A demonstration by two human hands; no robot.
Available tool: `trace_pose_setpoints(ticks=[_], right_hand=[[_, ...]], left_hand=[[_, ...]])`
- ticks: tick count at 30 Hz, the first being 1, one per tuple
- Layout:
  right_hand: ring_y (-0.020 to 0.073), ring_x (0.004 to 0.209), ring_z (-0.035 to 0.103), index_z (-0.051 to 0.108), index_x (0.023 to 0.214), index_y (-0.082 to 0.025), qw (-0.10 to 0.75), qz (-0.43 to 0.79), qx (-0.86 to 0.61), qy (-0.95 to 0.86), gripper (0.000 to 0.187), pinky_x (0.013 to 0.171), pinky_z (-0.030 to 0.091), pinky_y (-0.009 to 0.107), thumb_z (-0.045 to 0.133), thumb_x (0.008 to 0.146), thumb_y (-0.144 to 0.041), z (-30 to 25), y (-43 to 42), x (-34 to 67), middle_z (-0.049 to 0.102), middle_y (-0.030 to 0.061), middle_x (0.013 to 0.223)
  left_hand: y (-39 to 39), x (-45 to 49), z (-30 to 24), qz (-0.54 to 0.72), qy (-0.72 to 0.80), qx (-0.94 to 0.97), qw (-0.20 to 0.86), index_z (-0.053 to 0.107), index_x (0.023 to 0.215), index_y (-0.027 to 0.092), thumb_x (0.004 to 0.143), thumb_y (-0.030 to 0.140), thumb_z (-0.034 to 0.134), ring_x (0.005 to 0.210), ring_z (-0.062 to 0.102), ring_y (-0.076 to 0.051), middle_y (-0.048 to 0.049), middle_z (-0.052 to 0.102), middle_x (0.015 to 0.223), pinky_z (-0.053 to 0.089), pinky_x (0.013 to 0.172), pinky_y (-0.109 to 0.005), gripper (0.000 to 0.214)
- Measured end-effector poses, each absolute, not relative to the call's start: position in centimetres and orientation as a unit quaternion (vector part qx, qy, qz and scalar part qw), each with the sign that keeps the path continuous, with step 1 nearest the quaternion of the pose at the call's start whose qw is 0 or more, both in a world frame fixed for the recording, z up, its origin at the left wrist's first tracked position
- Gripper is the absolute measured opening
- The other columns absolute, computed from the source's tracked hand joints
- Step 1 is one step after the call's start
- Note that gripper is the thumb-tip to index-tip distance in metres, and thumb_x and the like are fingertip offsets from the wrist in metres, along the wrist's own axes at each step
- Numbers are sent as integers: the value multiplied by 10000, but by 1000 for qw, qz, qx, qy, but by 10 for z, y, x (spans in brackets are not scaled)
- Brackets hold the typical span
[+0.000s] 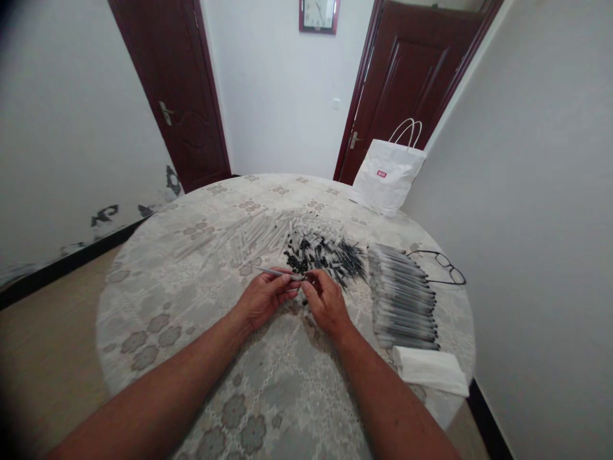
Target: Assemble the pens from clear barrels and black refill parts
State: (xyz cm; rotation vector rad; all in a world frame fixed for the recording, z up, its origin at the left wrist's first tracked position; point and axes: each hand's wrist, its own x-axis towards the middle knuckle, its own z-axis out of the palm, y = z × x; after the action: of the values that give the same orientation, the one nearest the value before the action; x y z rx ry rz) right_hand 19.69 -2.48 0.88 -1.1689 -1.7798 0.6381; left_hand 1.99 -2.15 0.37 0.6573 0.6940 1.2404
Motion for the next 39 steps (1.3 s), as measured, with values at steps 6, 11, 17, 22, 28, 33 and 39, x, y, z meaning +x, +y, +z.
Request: trace_pose_setpoints(ticks=[6,11,17,22,28,33,39], right_hand=[[165,711,599,600,1012,-217,434,234,-469,-732,180,688,453,277,542,912,-355,8,-26,196,671,27,863],[166,698,577,602,904,-226,405,231,-480,-743,228,666,409,271,462,963,-396,11,-27,197,632,0,756],[149,635,531,560,771,-213,395,237,-483,-744,364,629,389,260,373,1004,-421,9,-26,197,579,-9,675],[171,761,593,576,1065,-204,430,242,-462,-737,236,715,440,269,501,949,-397,7,-27,197,651,25,876],[165,730,561,586,914,-212,401,221,-471,-754,233,688,405,269,440,983,-379,9,-27,197,601,4,774],[145,647,520,524,754,-210,395,235,-472,-752,350,637,374,266,372,1008,-398,8,-26,197,546,-15,678],[160,712,577,566,1015,-207,421,250,-464,-738,214,677,419,268,469,963,-390,6,-27,197,627,4,811]], left_hand=[[-22,20,1,554,303,301,714,655,974,130,753,220,800,814,728,-189,-111,742,891,594,772,-314,279],[-23,22,2,548,296,313,717,655,959,127,759,209,792,835,725,-195,-124,738,935,596,757,-306,256],[-24,22,2,537,299,306,727,654,940,125,739,199,805,824,726,-198,-129,738,937,597,759,-314,262],[-23,21,2,553,299,304,716,651,955,122,749,218,802,812,726,-188,-121,743,920,593,771,-312,273],[-23,22,0,544,293,316,720,650,962,124,754,229,799,833,726,-190,-117,744,927,590,775,-310,276],[-24,22,2,539,298,309,725,647,946,123,740,214,808,825,725,-191,-114,744,912,593,770,-311,276],[-24,22,4,548,299,303,720,647,967,121,755,227,799,813,726,-185,-110,746,891,593,768,-307,281]])
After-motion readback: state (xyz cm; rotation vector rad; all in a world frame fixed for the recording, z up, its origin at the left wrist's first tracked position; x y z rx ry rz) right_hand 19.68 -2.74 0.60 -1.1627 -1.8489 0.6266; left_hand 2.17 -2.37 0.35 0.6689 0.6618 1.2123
